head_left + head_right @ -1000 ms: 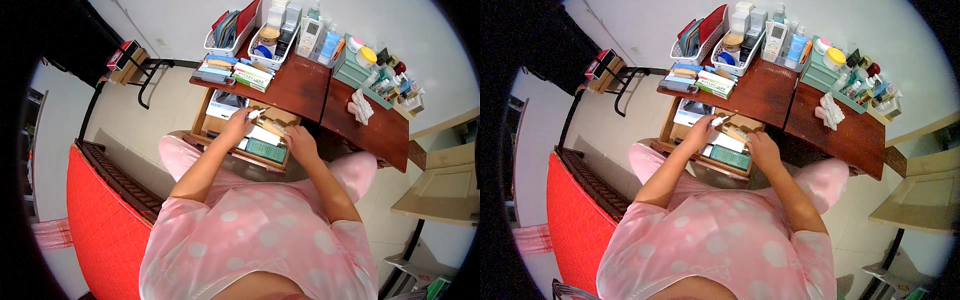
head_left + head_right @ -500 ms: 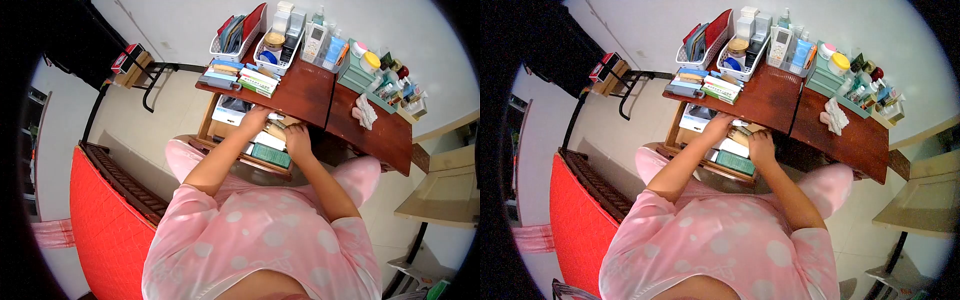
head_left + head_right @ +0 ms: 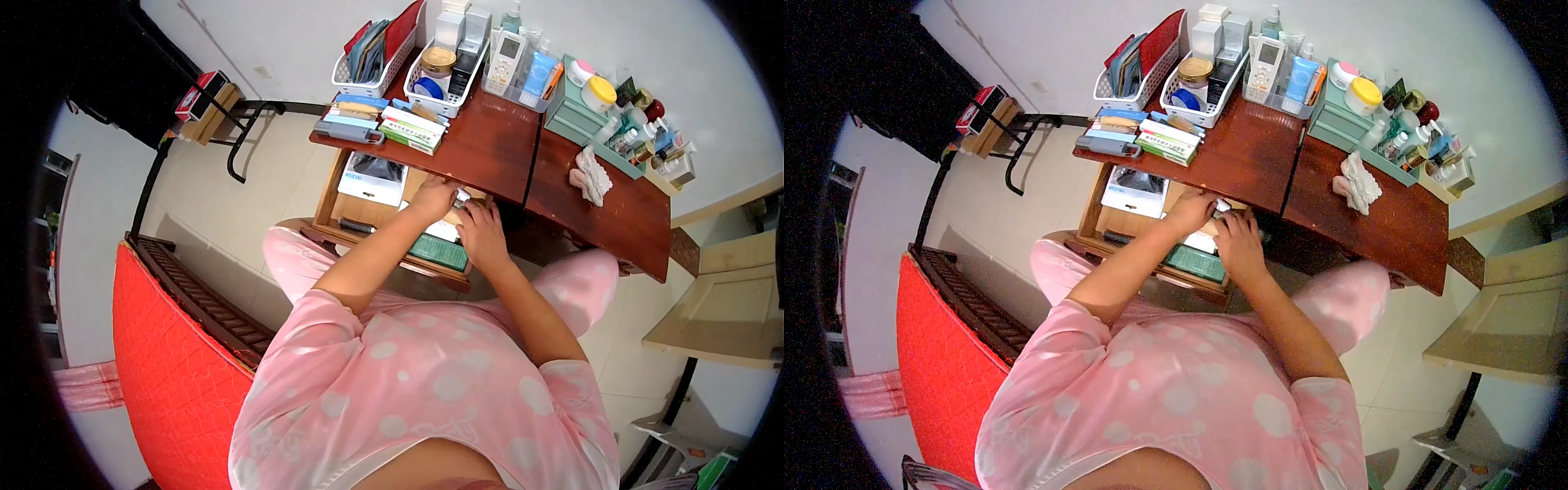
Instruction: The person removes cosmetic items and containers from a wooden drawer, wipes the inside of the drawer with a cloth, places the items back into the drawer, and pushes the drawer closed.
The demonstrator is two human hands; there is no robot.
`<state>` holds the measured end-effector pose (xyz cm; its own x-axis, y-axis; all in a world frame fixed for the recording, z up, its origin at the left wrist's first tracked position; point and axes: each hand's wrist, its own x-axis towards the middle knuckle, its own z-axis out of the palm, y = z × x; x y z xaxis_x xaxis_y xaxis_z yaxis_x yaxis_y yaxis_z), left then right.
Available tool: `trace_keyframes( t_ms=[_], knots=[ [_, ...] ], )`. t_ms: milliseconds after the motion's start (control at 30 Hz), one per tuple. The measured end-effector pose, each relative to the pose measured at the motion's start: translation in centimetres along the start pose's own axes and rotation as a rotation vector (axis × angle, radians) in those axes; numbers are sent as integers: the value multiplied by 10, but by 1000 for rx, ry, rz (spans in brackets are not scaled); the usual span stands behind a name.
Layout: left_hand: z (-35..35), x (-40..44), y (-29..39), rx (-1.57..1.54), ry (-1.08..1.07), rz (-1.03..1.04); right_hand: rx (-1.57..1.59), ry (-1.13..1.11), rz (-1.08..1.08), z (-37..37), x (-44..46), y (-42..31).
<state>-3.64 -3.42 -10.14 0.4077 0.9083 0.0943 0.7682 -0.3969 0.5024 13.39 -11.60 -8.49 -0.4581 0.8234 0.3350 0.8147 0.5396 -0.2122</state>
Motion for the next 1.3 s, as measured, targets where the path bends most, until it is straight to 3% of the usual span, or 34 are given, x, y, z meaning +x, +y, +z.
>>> trace_keyframes(
  t_ms=[67, 167, 300, 533, 767, 867, 1200, 1300],
  knots=[
    [7, -3, -6, 47, 143, 89, -24, -10, 20, 2, 3, -1],
    [13, -4, -11, -94, 114, 94, -45, -63, 56, 8, 6, -1],
    [4, -13, -18, -76, 225, 219, -37, -66, -4, 2, 12, -4],
    [-85, -75, 9, -179, 177, 86, 138, 97, -190, -27, 39, -12],
    [-145, -80, -29, -30, 522, -47, 135, 317, -178, -51, 127, -23],
    [-154, -77, -27, -26, 568, -53, 47, 269, -130, -38, 155, -21],
    [-141, -35, -37, -50, 503, 80, -11, 136, -42, -18, 167, -15],
    [-152, -25, -40, -42, 454, 138, 31, 195, -71, -19, 161, -11]
  ],
)
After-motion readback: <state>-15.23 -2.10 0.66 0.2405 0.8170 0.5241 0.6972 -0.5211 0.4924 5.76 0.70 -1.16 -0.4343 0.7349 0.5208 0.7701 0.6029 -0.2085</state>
